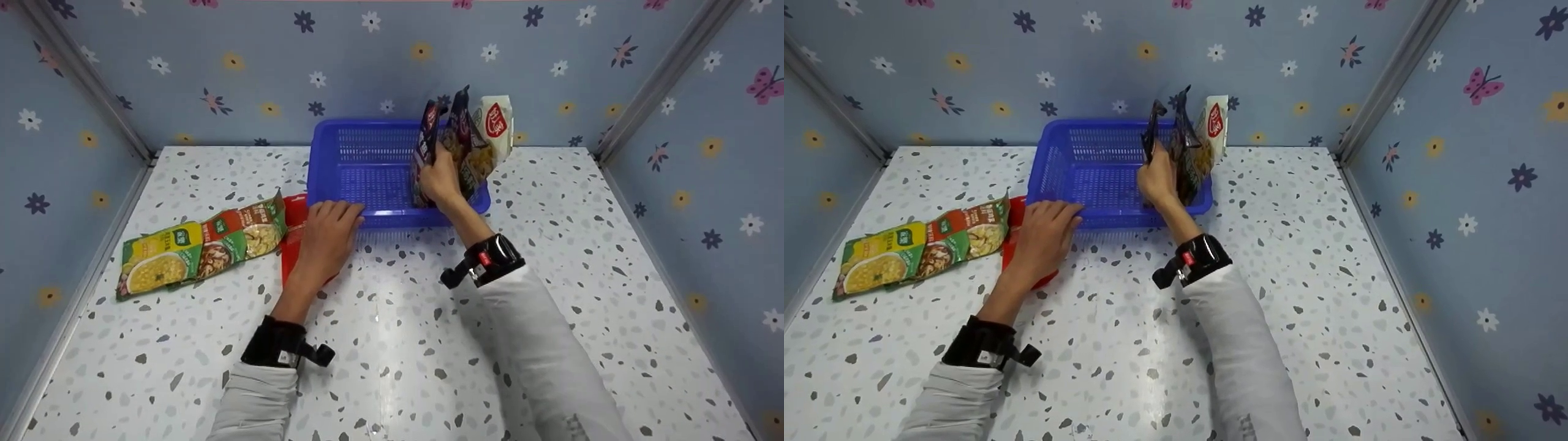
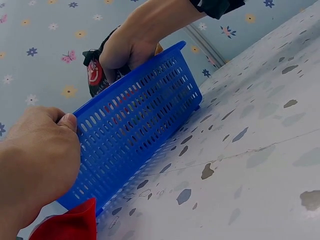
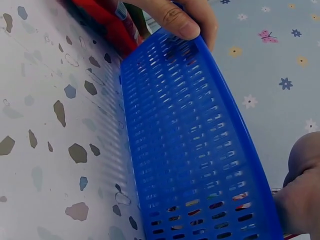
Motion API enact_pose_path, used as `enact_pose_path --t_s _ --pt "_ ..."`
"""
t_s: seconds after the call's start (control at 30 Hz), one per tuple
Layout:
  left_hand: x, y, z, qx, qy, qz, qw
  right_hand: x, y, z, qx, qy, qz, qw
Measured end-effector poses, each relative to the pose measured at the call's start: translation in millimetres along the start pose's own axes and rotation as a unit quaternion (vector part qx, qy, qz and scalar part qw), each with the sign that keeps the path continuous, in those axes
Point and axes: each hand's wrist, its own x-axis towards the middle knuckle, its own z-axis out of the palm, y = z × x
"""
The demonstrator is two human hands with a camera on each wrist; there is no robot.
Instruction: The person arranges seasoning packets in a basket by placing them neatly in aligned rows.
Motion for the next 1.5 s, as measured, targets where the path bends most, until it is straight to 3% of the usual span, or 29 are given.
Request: enact_pose_path --t_s 0.33,0.57,0.8,0.97,1.2,1.5 --pt "-1.6 -1.2 1.8 -0.003 0.007 0.006 0.9999 -4.2 -4.5 -0.5 0.03 0.0 0.049 0.9983" --pt "-0.2 -0.1 0.7 -0.006 0.007 0.008 0.9999 -29.3 -36.2 -3.2 0.039 -0.01 0.05 0.9979" --pt "1.7 -0.2 0.1 -0.007 0.005 0.008 0.9999 -12.2 -13.9 -0.2 0.046 -0.016 0.057 0.9971" --pt "1.8 -0.8 0.0 -0.009 0.008 0.008 0.9999 -9.4 -9.7 -1.8 0.071 -0.02 0.067 0.995" --pt "1.2 -1.5 -0.1 -0.008 0.002 0.008 0.9999 -35.3 -42.2 -5.6 0.024 0.013 0.065 0.9975" --pt "0.2 -2.0 -0.1 -0.007 0.0 0.004 1.0 -41.4 -53.0 -4.9 -0.001 0.031 0.077 0.9965"
